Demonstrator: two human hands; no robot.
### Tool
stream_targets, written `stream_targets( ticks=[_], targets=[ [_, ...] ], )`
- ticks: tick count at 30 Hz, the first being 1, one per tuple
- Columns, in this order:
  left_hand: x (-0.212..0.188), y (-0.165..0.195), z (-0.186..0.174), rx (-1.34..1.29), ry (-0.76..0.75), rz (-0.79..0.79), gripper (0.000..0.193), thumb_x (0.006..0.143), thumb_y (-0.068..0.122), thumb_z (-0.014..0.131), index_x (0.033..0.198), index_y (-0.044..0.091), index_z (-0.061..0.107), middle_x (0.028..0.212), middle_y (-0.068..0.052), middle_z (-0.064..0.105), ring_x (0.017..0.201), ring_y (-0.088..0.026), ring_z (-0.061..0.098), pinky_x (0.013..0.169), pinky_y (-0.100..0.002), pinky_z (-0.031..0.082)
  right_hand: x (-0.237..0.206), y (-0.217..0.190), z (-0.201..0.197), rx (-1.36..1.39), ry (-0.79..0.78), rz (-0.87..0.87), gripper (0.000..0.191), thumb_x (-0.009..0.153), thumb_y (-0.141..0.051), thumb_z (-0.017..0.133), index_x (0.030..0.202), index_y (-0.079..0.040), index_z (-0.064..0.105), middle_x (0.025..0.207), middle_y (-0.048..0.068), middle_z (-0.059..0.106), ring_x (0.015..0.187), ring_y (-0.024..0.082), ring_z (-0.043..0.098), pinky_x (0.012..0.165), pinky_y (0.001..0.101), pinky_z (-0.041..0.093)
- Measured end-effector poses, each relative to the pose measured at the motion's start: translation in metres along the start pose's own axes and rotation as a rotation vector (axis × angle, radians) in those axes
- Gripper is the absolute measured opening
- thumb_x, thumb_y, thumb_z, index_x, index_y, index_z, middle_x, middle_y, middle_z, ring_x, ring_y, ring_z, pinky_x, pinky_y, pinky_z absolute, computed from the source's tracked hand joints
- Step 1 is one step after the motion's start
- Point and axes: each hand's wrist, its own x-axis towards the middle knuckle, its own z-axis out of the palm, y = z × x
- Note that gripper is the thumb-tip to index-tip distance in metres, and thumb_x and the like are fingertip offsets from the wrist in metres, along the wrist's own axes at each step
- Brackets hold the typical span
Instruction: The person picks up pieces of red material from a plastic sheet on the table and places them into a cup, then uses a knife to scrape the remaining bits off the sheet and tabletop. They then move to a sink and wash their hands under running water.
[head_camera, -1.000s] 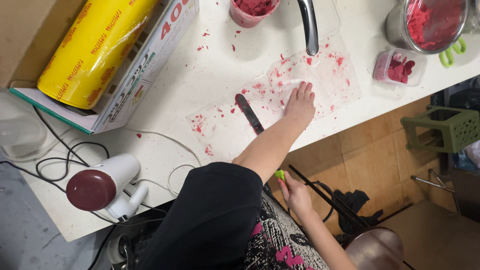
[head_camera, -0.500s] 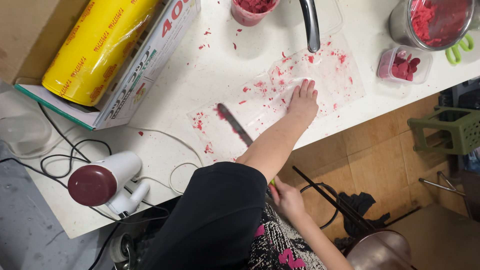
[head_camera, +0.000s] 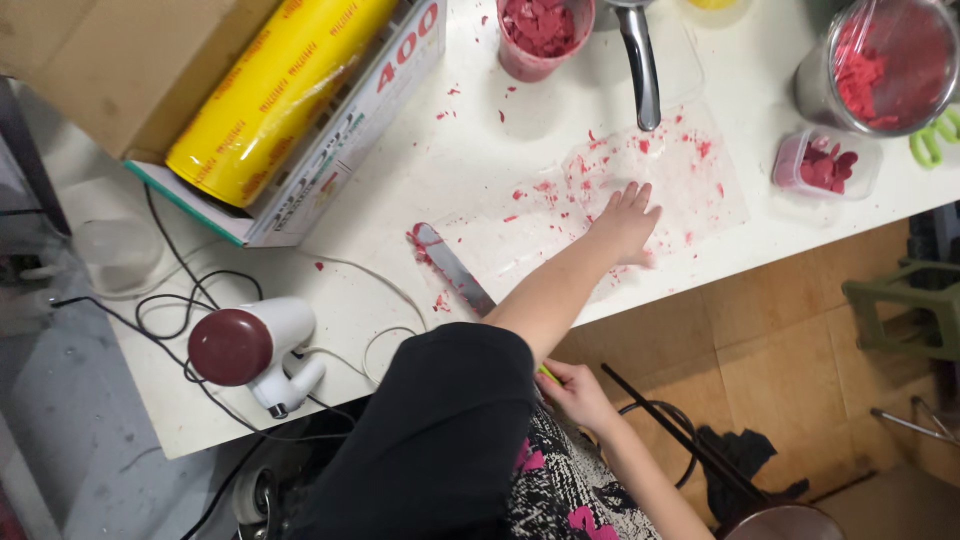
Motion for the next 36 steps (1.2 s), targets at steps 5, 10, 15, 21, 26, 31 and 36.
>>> stream_targets(
  ticks=[5,10,15,21,26,31,36],
  targets=[
    [-0.024,0.010,-0.013,-0.079,0.351,0.253,0.075,0.087,0.059,0.071,0.145,0.016,0.051,0.163,-0.021,0.027,0.154,-0.039,0.021,0.124,-0.058,0.019,-0.010,0.000,-0.026,0.294,-0.037,0.272,0.032,0.103,-0.020,0.057,0.129,-0.006,0.069,0.062,0.000,0.058,0.045,0.007,0.050,0.043,0.0235,0.042],
    [-0.126,0.027,-0.021,-0.423,0.747,0.516,0.045,0.093,0.024,0.077,0.136,0.019,0.063,0.152,-0.011,0.057,0.145,-0.031,0.050,0.125,-0.048,0.037,-0.026,0.003,-0.061,0.417,-0.052,0.146,0.030,0.112,-0.021,0.054,0.116,0.007,0.064,0.065,0.004,0.059,0.046,0.011,0.052,0.043,0.0250,0.043],
    [-0.200,-0.020,-0.051,-1.005,1.254,-0.210,0.064,0.095,0.027,0.066,0.150,0.007,0.039,0.156,-0.015,0.045,0.145,-0.034,0.042,0.120,-0.047,0.031,-0.036,-0.017,-0.103,0.457,0.091,0.197,0.036,0.101,-0.017,0.055,0.133,-0.004,0.067,0.059,0.003,0.056,0.042,0.010,0.049,0.039,0.0250,0.040],
    [-0.171,-0.023,-0.079,-2.370,0.545,0.011,0.084,0.096,0.074,0.021,0.139,0.006,0.045,0.144,-0.022,0.053,0.131,-0.041,0.053,0.106,-0.053,0.043,-0.040,-0.057,-0.150,0.220,0.054,0.125,0.035,0.101,-0.018,0.055,0.130,-0.004,0.070,0.059,0.003,0.058,0.044,0.009,0.052,0.042,0.0262,0.044],
    [-0.150,-0.008,-0.089,-1.729,0.818,-0.051,0.055,0.097,0.024,0.056,0.144,0.004,0.037,0.139,-0.021,0.061,0.116,-0.031,0.068,0.093,-0.045,0.058,-0.046,-0.080,-0.180,0.041,0.052,0.041,0.035,0.101,-0.019,0.057,0.130,-0.006,0.070,0.059,0.001,0.057,0.046,0.006,0.049,0.042,0.0253,0.043],
    [-0.145,-0.014,-0.105,-1.437,0.888,-0.069,0.073,0.091,-0.005,0.064,0.153,0.008,0.030,0.118,-0.015,0.073,0.097,-0.019,0.072,0.081,-0.034,0.062,-0.048,-0.091,-0.204,0.047,0.069,0.072,0.036,0.099,-0.018,0.057,0.131,-0.007,0.069,0.058,0.002,0.059,0.043,0.009,0.051,0.040,0.0266,0.042],
    [-0.141,-0.026,-0.113,-1.430,0.910,-0.030,0.046,0.096,0.000,0.065,0.140,-0.001,0.053,0.109,-0.012,0.074,0.094,-0.016,0.074,0.078,-0.032,0.065,-0.051,-0.093,-0.228,0.047,0.036,0.074,0.037,0.098,-0.017,0.058,0.132,-0.006,0.069,0.057,0.003,0.058,0.043,0.009,0.050,0.040,0.0268,0.041]
  ],
)
